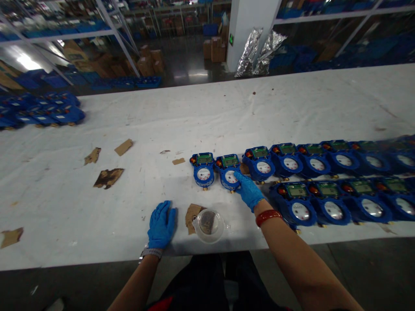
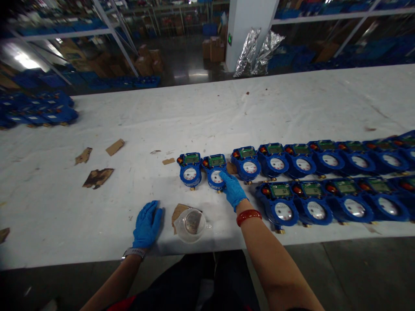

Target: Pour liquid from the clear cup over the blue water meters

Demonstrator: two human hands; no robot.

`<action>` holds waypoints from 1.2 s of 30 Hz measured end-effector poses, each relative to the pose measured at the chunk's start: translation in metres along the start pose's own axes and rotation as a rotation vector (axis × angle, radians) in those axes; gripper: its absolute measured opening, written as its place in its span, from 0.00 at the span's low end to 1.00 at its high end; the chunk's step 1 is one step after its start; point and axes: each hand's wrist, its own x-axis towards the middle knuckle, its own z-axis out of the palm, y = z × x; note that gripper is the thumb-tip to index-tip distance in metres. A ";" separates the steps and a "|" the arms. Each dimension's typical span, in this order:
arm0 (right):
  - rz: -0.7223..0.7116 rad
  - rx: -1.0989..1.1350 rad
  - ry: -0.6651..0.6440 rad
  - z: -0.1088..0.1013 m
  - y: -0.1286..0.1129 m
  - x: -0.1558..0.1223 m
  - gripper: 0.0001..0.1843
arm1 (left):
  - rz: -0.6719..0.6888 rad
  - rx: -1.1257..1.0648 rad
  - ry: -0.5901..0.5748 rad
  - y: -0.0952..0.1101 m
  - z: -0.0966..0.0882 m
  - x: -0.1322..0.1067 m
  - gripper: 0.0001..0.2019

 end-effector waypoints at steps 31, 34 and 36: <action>0.031 0.075 0.056 -0.008 0.007 -0.015 0.26 | 0.044 0.058 0.029 -0.005 0.004 0.001 0.25; 0.020 0.084 0.068 -0.010 0.010 -0.013 0.25 | 0.048 0.068 0.028 -0.006 0.005 0.000 0.25; 0.019 0.094 0.069 -0.013 0.012 -0.011 0.25 | 0.052 0.070 0.029 -0.006 0.005 0.000 0.25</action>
